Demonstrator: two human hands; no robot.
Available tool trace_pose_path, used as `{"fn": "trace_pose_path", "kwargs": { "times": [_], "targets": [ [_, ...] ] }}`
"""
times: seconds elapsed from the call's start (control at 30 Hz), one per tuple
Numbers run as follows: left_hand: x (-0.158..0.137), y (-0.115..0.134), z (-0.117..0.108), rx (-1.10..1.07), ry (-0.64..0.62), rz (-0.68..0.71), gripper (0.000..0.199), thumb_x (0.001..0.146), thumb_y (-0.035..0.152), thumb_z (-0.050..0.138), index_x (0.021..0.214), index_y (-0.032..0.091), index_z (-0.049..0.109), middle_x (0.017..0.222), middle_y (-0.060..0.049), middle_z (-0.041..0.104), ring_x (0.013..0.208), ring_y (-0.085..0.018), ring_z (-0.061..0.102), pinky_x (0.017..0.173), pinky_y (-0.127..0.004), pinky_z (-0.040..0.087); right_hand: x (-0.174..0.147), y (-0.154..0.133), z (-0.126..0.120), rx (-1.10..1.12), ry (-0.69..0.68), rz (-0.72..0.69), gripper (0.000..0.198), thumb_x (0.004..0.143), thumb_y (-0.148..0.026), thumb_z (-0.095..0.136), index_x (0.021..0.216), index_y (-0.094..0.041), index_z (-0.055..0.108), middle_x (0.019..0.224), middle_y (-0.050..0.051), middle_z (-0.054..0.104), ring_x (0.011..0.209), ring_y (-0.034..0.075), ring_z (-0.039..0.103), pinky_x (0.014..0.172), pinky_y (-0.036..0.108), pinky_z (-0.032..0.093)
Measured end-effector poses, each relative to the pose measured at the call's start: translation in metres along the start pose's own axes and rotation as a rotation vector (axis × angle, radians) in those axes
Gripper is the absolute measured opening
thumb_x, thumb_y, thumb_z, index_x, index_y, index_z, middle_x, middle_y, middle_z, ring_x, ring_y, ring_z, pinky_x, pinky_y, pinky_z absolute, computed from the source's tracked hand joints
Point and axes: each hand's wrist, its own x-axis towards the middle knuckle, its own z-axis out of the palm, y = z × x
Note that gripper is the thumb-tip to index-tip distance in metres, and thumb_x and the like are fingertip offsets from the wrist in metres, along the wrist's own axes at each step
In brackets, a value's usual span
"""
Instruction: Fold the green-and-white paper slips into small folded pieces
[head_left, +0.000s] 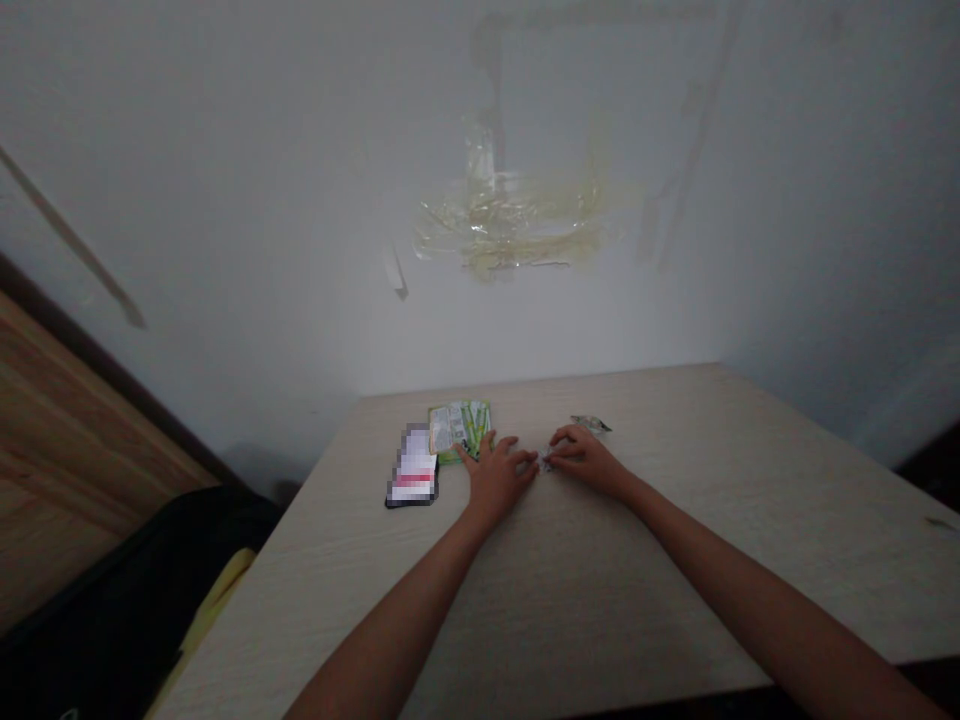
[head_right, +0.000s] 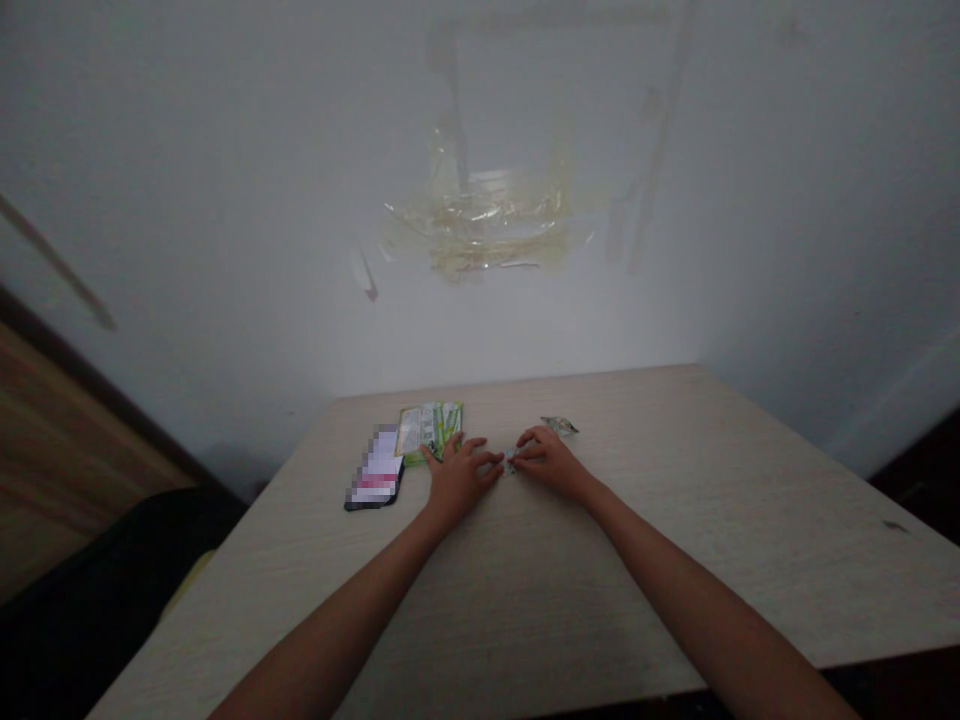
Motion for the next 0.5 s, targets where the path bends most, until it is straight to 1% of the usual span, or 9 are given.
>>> {"fn": "trace_pose_path", "kwargs": {
  "times": [0.17,0.37,0.5],
  "targets": [
    [0.0004,0.0009,-0.0007,0.008,-0.011,-0.003,0.023,0.086,0.050,0.055,0.105,0.046,0.069,0.134,0.004,0.056,0.137,-0.034,0.027,0.102,-0.076,-0.010,-0.0011,0.0005,0.0037,-0.050,0.017,0.017,0.019,0.088,-0.036,0.062,0.089,-0.024,0.076,0.103,0.009,0.060,0.103,0.021,0.053,0.097,0.042,0.041],
    [0.0035,-0.0005,0.0009,0.011,-0.020,-0.004,0.022,0.086,0.050,0.056,0.102,0.046,0.070,0.133,0.004,0.056,0.137,-0.035,0.027,0.102,-0.077,-0.008,-0.0001,0.0003,0.0064,-0.104,0.054,-0.002,0.017,0.087,-0.034,0.063,0.085,-0.024,0.076,0.104,0.009,0.060,0.105,0.022,0.052,0.098,0.043,0.040],
    [0.0061,-0.0028,0.0012,-0.004,-0.035,-0.004,0.021,0.085,0.050,0.057,0.101,0.045,0.070,0.134,0.004,0.056,0.137,-0.034,0.027,0.102,-0.078,-0.006,0.0007,0.0012,0.0067,-0.101,0.060,-0.004,0.015,0.086,-0.032,0.063,0.085,-0.024,0.076,0.104,0.009,0.060,0.104,0.022,0.052,0.099,0.043,0.040]
  ]
}}
